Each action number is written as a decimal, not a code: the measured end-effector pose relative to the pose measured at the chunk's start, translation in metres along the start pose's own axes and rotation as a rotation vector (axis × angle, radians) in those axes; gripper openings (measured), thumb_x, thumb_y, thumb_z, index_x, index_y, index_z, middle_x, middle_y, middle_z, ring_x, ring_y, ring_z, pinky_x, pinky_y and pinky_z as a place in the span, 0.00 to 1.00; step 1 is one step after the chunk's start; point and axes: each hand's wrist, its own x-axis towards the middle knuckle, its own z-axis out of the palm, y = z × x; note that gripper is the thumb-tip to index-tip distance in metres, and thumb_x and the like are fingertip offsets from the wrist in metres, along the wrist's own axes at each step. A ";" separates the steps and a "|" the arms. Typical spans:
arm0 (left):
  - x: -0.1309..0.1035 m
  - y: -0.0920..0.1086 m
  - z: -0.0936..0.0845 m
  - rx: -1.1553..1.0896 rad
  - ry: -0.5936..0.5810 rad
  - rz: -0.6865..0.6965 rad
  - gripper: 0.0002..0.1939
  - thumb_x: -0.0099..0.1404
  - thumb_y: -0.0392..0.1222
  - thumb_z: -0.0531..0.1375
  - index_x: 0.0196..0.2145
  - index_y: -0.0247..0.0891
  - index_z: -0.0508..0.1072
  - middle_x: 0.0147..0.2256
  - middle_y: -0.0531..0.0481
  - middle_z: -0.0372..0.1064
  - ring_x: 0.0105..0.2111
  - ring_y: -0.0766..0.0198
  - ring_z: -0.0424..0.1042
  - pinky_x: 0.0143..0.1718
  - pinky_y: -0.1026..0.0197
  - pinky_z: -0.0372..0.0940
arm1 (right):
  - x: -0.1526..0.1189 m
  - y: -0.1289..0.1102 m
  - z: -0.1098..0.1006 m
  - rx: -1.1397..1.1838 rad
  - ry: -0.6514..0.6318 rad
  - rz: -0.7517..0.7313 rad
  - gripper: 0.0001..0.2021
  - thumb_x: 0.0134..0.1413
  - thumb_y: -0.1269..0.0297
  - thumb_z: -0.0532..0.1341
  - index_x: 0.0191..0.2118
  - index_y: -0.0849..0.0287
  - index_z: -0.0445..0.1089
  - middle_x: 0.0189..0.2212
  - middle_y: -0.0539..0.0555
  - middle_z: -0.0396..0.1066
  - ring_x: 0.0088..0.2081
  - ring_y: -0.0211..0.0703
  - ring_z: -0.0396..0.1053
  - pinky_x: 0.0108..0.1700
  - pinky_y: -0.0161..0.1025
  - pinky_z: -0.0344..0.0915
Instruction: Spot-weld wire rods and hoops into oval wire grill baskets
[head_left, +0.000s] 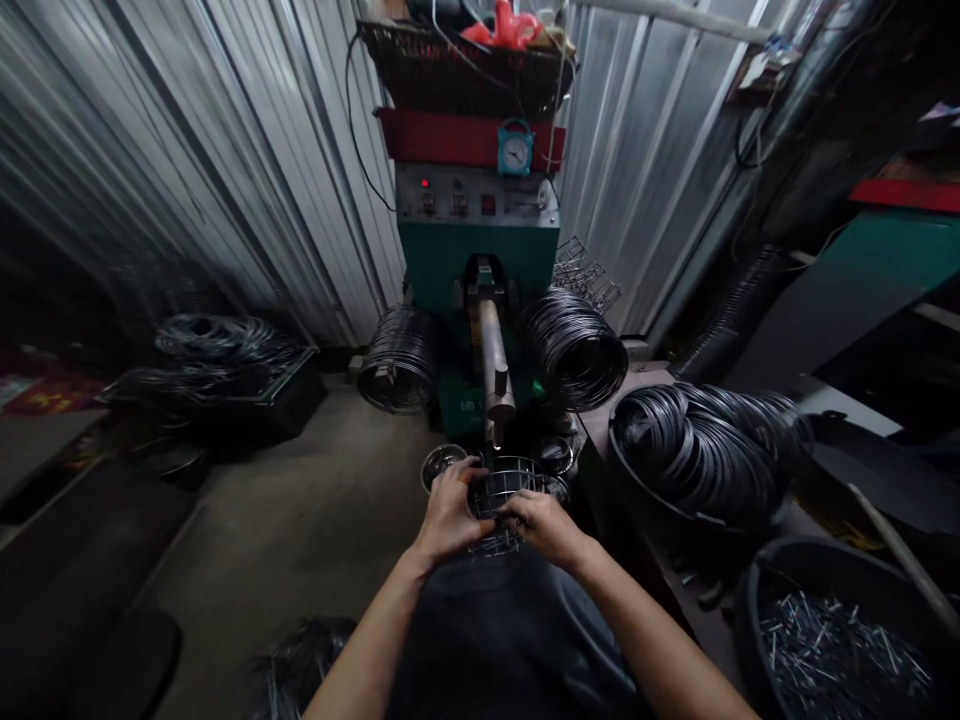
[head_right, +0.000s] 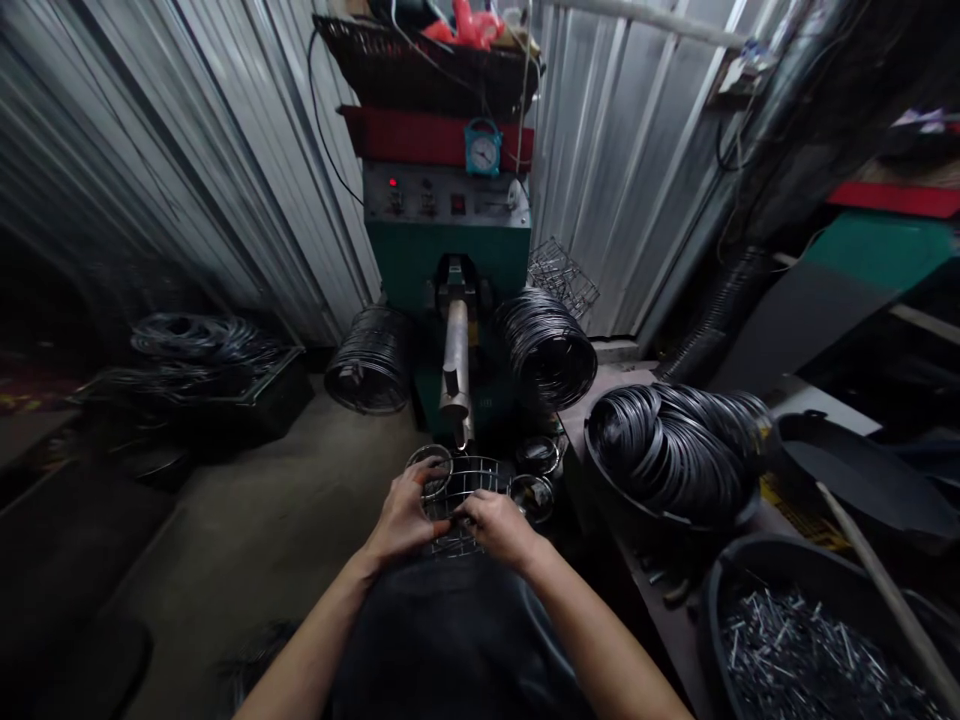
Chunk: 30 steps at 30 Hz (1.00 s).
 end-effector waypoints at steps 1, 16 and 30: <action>0.002 -0.003 0.000 -0.008 0.006 0.009 0.31 0.40 0.35 0.65 0.46 0.40 0.67 0.54 0.41 0.64 0.55 0.46 0.62 0.54 0.43 0.59 | 0.003 0.001 0.000 -0.006 -0.001 -0.004 0.11 0.50 0.78 0.61 0.40 0.59 0.73 0.36 0.55 0.74 0.38 0.41 0.73 0.40 0.34 0.68; 0.038 -0.019 -0.004 -0.034 -0.034 -0.042 0.29 0.41 0.39 0.68 0.44 0.40 0.68 0.53 0.41 0.65 0.54 0.49 0.65 0.54 0.48 0.61 | 0.039 0.013 -0.008 -0.020 0.015 0.020 0.10 0.51 0.78 0.60 0.37 0.59 0.74 0.35 0.55 0.74 0.38 0.41 0.73 0.41 0.34 0.67; 0.060 -0.015 -0.007 0.046 -0.034 -0.093 0.30 0.42 0.41 0.67 0.45 0.41 0.69 0.52 0.44 0.66 0.54 0.49 0.65 0.53 0.49 0.61 | 0.052 0.022 -0.004 -0.090 0.089 0.128 0.12 0.50 0.78 0.59 0.39 0.58 0.74 0.38 0.56 0.75 0.40 0.44 0.73 0.42 0.36 0.68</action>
